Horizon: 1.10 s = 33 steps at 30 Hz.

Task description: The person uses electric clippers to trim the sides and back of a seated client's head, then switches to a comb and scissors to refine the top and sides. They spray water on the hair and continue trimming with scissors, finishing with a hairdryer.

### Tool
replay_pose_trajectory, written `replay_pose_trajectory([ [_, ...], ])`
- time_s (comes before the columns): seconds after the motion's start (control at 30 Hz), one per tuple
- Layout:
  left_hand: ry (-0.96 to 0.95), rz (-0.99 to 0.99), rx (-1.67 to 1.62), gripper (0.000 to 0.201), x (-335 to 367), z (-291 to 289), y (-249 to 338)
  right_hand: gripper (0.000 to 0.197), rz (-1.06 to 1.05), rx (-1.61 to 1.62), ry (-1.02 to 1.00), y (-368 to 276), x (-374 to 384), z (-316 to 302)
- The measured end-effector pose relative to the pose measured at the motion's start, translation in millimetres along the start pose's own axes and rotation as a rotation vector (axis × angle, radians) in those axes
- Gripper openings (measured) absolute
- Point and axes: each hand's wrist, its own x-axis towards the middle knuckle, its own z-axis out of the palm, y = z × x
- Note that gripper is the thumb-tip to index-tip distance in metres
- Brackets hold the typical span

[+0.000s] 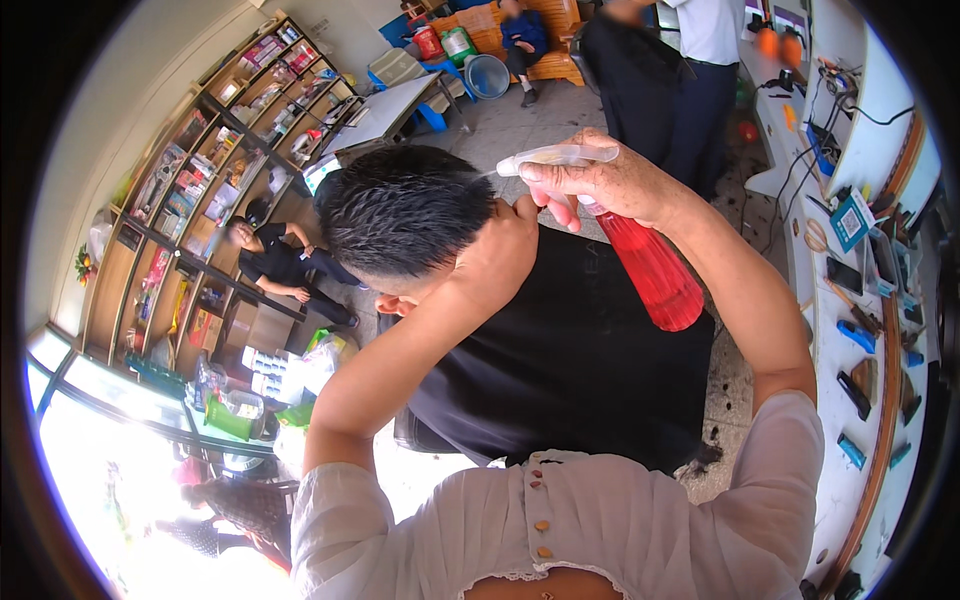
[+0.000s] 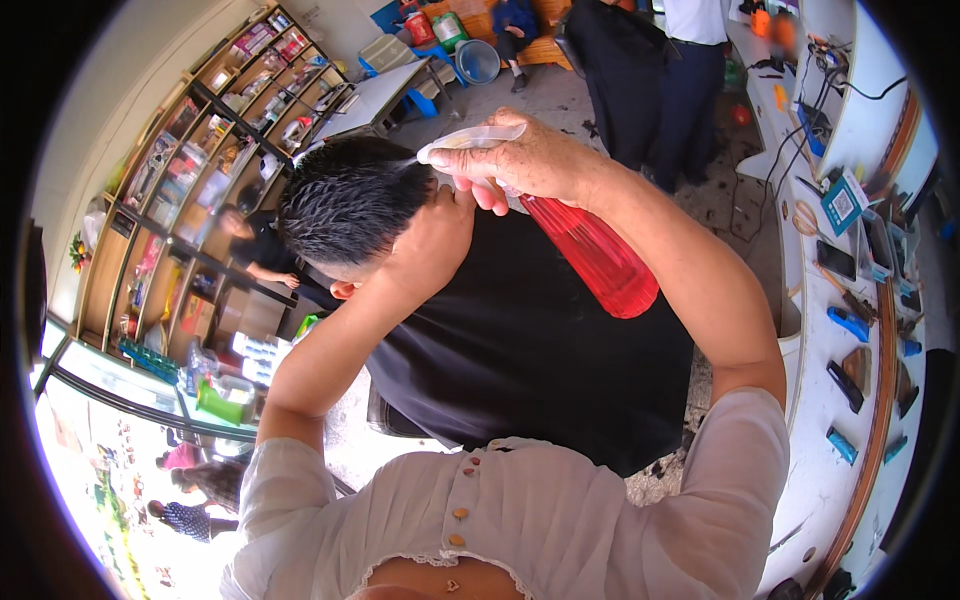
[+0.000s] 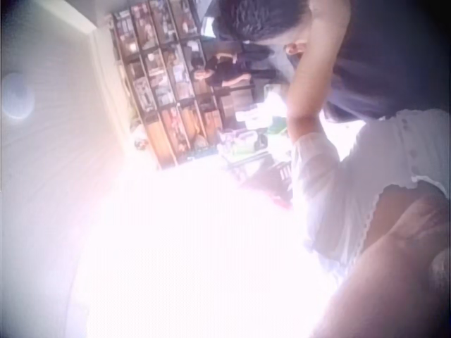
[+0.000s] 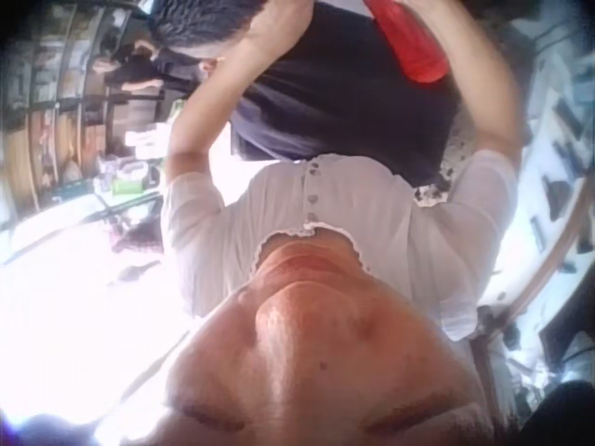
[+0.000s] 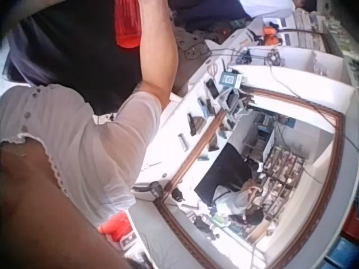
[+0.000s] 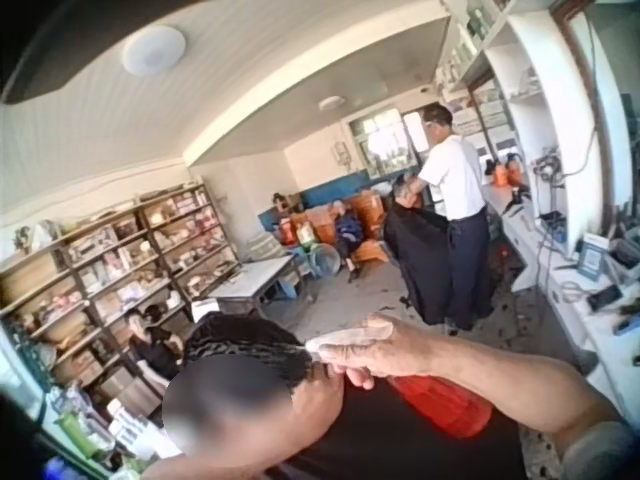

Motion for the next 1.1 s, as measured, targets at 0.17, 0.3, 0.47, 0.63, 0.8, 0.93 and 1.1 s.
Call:
replay_pose_trajectory([
  [0.17,-0.081,0.010,-0.030,0.014,-1.2,-10.2,0.1,0.038,0.007,0.097,0.021,-6.2,17.6,-10.0],
  [0.3,-0.052,-0.038,-0.076,0.009,0.2,-13.4,0.4,0.038,0.033,-0.009,0.032,-11.9,32.2,-19.4],
  [0.47,-0.059,-0.091,-0.106,0.009,-2.8,-5.0,6.5,0.038,-0.062,-0.020,0.016,-27.8,50.8,-10.2],
  [0.63,-0.030,-0.083,-0.067,0.008,-2.1,-7.6,8.9,0.036,-0.052,-0.128,-0.003,-58.5,61.8,10.3],
  [0.8,0.004,-0.057,0.001,0.006,-0.1,-5.2,11.8,0.036,-0.092,-0.162,-0.026,-77.0,70.1,30.3],
  [0.93,0.031,-0.074,0.031,0.008,-2.0,-13.0,10.7,0.035,-0.005,-0.253,-0.044,-84.1,68.0,42.3],
  [1.1,0.061,-0.112,-0.051,0.010,2.7,-1.6,15.6,0.034,-0.089,-0.133,0.023,-72.2,36.4,35.9],
])
